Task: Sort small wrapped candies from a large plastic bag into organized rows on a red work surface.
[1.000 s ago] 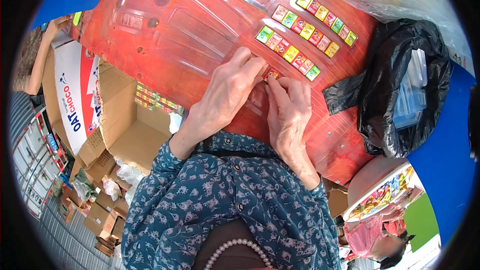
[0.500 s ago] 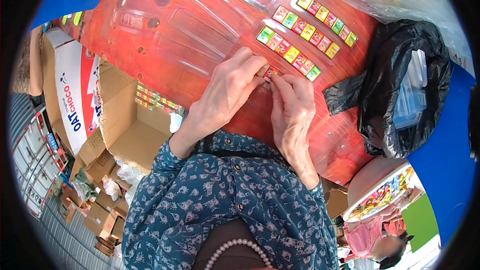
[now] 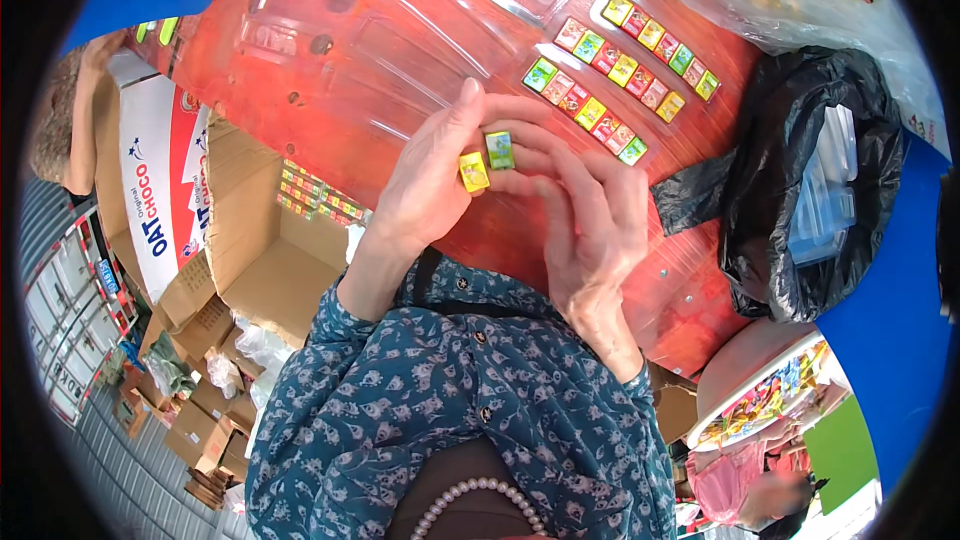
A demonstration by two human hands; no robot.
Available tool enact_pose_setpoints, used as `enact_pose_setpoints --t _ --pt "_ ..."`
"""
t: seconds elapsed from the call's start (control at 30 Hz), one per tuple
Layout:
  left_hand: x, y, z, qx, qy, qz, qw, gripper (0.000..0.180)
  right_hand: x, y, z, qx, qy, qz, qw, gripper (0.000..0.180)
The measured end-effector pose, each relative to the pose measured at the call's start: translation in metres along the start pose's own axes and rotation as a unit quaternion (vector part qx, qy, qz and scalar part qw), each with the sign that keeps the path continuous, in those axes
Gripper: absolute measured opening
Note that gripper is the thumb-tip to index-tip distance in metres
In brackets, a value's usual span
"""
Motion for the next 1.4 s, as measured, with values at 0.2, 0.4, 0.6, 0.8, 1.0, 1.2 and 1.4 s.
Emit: enact_pose_setpoints --t 0.2,0.4,0.6,0.8,1.0,1.2,1.4 --pt "0.001 -0.013 0.002 0.004 0.005 -0.017 1.000 0.064 0.010 -0.001 0.023 0.013 -0.113 -0.017 0.993 0.036" --pt "-0.009 -0.006 -0.005 0.088 0.051 -0.018 0.995 0.045 -0.004 0.045 0.002 0.181 -0.072 0.201 0.960 0.016" --pt "-0.010 0.019 -0.025 0.210 0.104 0.118 0.965 0.030 -0.024 0.074 -0.001 0.131 -0.060 0.286 0.947 0.016" --pt "-0.007 0.011 -0.020 0.051 0.070 0.062 0.994 0.041 -0.023 0.072 0.003 0.173 -0.059 0.275 0.944 0.022" --pt "-0.013 0.018 -0.012 0.024 0.043 0.065 0.997 0.041 -0.031 0.085 0.008 0.486 -0.024 0.386 0.784 0.020" --pt "-0.011 0.012 0.003 -0.052 0.001 0.039 0.998 0.059 -0.028 0.064 0.026 0.574 -0.086 0.403 0.708 0.011" --pt "-0.010 -0.004 0.019 -0.085 -0.042 0.025 0.995 0.068 -0.014 0.017 0.037 0.209 -0.146 0.169 0.952 0.030"
Point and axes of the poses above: each hand's wrist, its own x-axis towards the middle knuckle, its own z-axis out of the palm, y = z × x, the point moved 9 cm from there along x, towards the middle knuckle
